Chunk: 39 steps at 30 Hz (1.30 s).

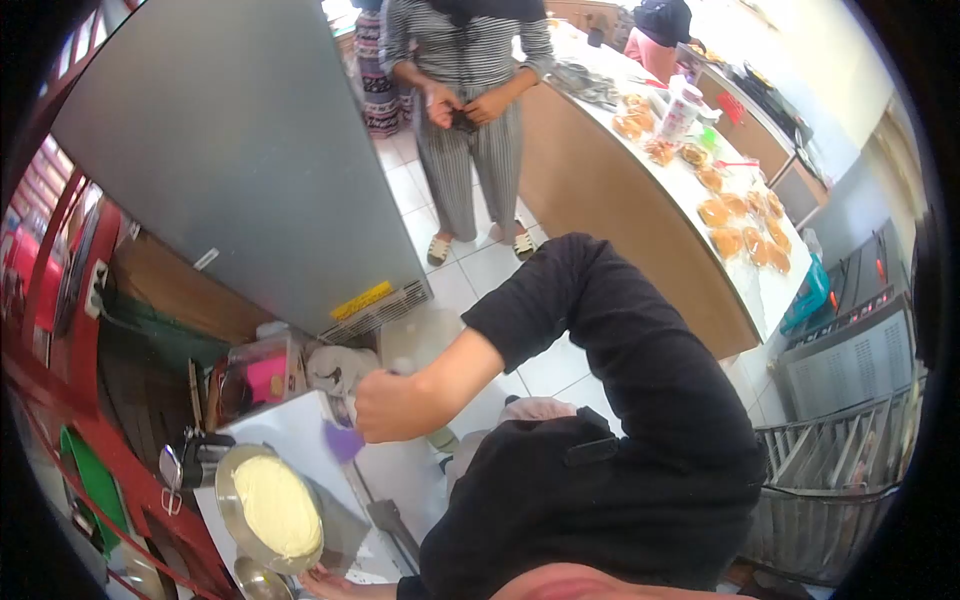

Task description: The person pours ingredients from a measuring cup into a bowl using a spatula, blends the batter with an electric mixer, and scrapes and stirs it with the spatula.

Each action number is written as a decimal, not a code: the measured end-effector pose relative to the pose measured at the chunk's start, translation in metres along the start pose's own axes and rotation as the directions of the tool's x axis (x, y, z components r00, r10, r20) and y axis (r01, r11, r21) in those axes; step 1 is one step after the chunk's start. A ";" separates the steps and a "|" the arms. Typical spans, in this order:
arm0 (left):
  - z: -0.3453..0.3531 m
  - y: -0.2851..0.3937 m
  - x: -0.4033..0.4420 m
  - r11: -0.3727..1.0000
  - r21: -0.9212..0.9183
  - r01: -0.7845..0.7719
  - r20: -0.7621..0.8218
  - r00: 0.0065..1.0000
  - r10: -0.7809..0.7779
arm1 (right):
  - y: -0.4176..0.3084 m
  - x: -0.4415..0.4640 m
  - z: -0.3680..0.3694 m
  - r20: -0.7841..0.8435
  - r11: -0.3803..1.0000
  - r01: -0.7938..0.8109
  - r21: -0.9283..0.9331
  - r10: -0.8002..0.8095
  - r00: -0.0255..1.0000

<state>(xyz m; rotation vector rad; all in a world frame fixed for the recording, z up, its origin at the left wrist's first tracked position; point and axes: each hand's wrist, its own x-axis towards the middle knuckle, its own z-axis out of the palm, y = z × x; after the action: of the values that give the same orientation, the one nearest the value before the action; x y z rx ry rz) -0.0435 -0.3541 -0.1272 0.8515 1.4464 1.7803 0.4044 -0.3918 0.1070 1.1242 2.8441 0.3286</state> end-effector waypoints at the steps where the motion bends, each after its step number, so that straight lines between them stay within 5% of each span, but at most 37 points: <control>1: 0.020 0.007 -0.012 0.999 0.027 -0.021 -0.039 0.999 0.022 | 0.003 -0.019 0.006 0.003 0.999 -0.023 0.022 0.023 1.000; 5: 0.079 0.026 -0.046 0.989 0.092 -0.116 -0.206 0.970 0.133 | 0.009 -0.088 0.016 -0.116 0.948 -0.234 0.215 0.262 0.958; 8: 0.122 0.038 -0.073 0.979 0.089 -0.186 -0.317 0.926 0.205 | 0.018 -0.153 0.011 -0.101 0.765 -0.377 0.523 0.494 0.863; 11: 0.169 0.048 -0.112 0.968 -0.002 -0.252 -0.285 0.928 0.241 | 0.007 -0.208 0.024 -0.011 0.333 -0.294 0.896 0.678 0.735; 13: 0.210 0.052 -0.152 0.965 -0.098 -0.242 -0.132 0.965 0.228 | -0.004 -0.239 0.036 0.073 0.020 -0.130 0.991 0.740 0.668; 14: 0.242 0.053 -0.179 0.971 -0.085 -0.225 0.106 0.966 0.234 | -0.014 -0.249 0.043 0.114 -0.106 -0.051 0.993 0.753 0.648; 15: 0.279 0.053 -0.219 0.982 -0.075 -0.173 0.384 0.904 0.189 | -0.024 -0.258 0.052 0.157 -0.230 0.034 0.973 0.760 0.631; 16: 0.316 0.053 -0.259 0.993 -0.046 -0.111 0.671 0.733 0.113 | -0.034 -0.265 0.061 0.145 -0.341 0.204 0.918 0.766 0.626; 17: 0.344 0.058 -0.298 0.997 -0.028 -0.067 0.870 0.489 0.058 | -0.042 -0.271 0.068 0.169 -0.419 0.290 0.860 0.772 0.613; 19: 0.377 0.078 -0.366 0.999 -0.030 0.022 0.999 -0.014 0.030 | -0.053 -0.281 0.077 0.218 -0.546 0.451 0.706 0.773 0.595; 20: 0.387 0.088 -0.395 0.985 -0.033 0.169 0.982 -0.177 0.063 | -0.056 -0.286 0.078 0.234 -0.527 0.469 0.708 0.803 0.548; 22: 0.406 0.090 -0.428 0.937 0.094 0.336 0.947 -0.321 0.020 | -0.058 -0.300 0.095 0.269 -0.525 0.437 0.730 0.809 0.523; 25: 0.434 0.067 -0.447 0.943 0.143 0.301 0.907 -0.422 -0.003 | -0.046 -0.315 0.105 0.323 -0.479 0.434 0.763 0.864 0.385; 26: 0.442 0.060 -0.450 0.949 0.161 0.272 0.910 -0.413 -0.036 | -0.041 -0.319 0.105 0.341 -0.458 0.436 0.775 0.884 0.321; 29: 0.473 0.036 -0.463 0.952 0.220 0.210 0.928 -0.347 -0.138 | -0.006 -0.352 0.146 0.188 -0.159 -0.170 0.972 0.968 0.166; 31: 0.498 0.017 -0.473 0.945 0.264 0.193 0.943 -0.258 -0.211 | 0.033 -0.393 0.149 0.113 -0.108 -0.260 0.960 0.994 0.007; 35: 0.570 0.001 -0.497 0.900 0.391 0.192 0.907 -0.247 -0.341 | 0.137 -0.507 0.153 -0.116 -0.061 -0.501 0.863 0.942 -0.316; 39: 0.654 -0.057 -0.526 0.923 0.339 0.184 0.927 -0.232 -0.294 | 0.281 -0.646 0.196 -0.185 -0.175 -0.753 0.634 0.911 -0.368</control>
<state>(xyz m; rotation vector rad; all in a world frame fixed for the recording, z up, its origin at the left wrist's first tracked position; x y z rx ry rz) 0.7939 -0.4301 -0.1100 1.3704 0.3777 0.1930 1.0917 -0.5995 -0.0326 3.8117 1.1176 0.4173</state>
